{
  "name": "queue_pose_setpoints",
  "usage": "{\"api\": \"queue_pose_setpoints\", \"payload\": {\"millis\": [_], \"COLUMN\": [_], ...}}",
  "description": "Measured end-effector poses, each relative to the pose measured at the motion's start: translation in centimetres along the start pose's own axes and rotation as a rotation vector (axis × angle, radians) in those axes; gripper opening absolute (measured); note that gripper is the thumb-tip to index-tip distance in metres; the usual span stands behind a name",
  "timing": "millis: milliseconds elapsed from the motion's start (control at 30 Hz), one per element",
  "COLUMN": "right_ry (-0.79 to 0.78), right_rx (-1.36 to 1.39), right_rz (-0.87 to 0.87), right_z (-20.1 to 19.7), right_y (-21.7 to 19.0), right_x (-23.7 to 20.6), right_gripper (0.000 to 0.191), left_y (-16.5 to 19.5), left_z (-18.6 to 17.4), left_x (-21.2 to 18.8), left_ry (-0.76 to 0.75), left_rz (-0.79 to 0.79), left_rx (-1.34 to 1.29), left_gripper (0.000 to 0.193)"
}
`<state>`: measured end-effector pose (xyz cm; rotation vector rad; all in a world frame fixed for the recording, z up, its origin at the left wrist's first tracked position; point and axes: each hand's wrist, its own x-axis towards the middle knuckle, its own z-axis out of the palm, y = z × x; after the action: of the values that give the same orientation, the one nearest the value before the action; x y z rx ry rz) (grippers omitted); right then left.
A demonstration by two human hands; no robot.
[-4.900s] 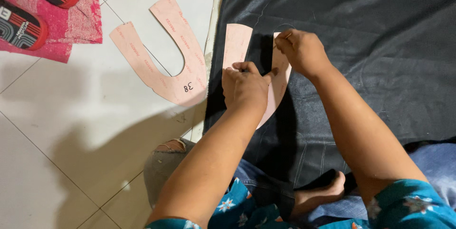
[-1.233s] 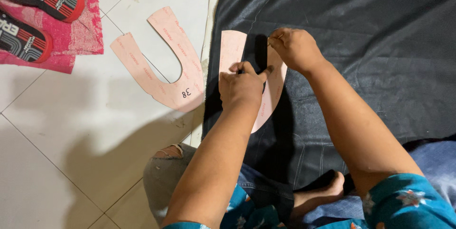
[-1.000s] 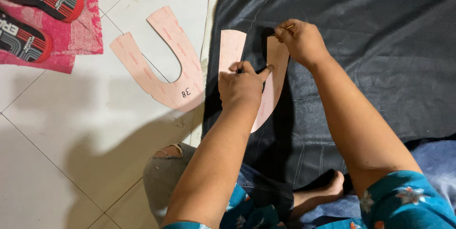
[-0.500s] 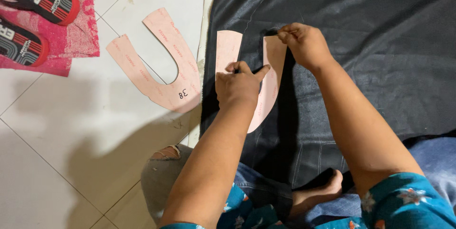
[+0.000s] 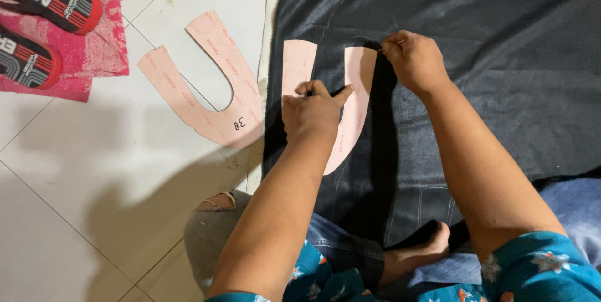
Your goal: The person places a U-shaped paper pattern onto a large piece of black fabric and uses a small tool to trace its outline. They repeat this process for multiple patterns, moving the template to new positions on the fabric after each trace.
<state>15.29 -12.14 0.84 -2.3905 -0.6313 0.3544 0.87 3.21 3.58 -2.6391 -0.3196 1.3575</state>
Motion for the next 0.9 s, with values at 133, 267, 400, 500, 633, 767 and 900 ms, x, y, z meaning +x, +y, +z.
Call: {"api": "queue_pose_setpoints", "payload": {"millis": [133,267,400,500,633,767,900], "right_ry": [0.018,0.036,0.051,0.049,-0.005,-0.039,0.048], "right_rx": [-0.027,-0.085,-0.031,-0.026,-0.09,-0.046,0.04], "right_rz": [-0.013,-0.029,-0.077,-0.086,-0.092,-0.047,-0.063], "right_z": [0.2,0.5,0.5,0.5,0.6,0.5,0.5], "right_y": [0.3,0.6,0.8,0.8,0.5,0.3,0.4], "right_x": [0.0,0.3,0.3,-0.4,-1.4,-1.4,-0.8], "right_gripper": [0.023,0.022,0.022,0.023,0.023,0.023,0.022], "left_y": [0.3,0.4,0.8,1.2,1.5,1.6,1.7], "left_z": [-0.2,0.2,1.0,1.7,2.7,3.0,3.2], "left_x": [0.0,0.6,1.4,2.4,3.7,4.1,4.3], "left_ry": [-0.013,-0.004,0.018,0.037,0.104,0.129,0.016], "left_rz": [-0.024,-0.029,-0.028,-0.032,-0.011,0.028,0.012], "left_rx": [0.05,0.059,-0.058,-0.213,-0.255,-0.151,-0.02], "left_gripper": [0.027,0.026,0.029,0.03,0.04,0.059,0.056]}}
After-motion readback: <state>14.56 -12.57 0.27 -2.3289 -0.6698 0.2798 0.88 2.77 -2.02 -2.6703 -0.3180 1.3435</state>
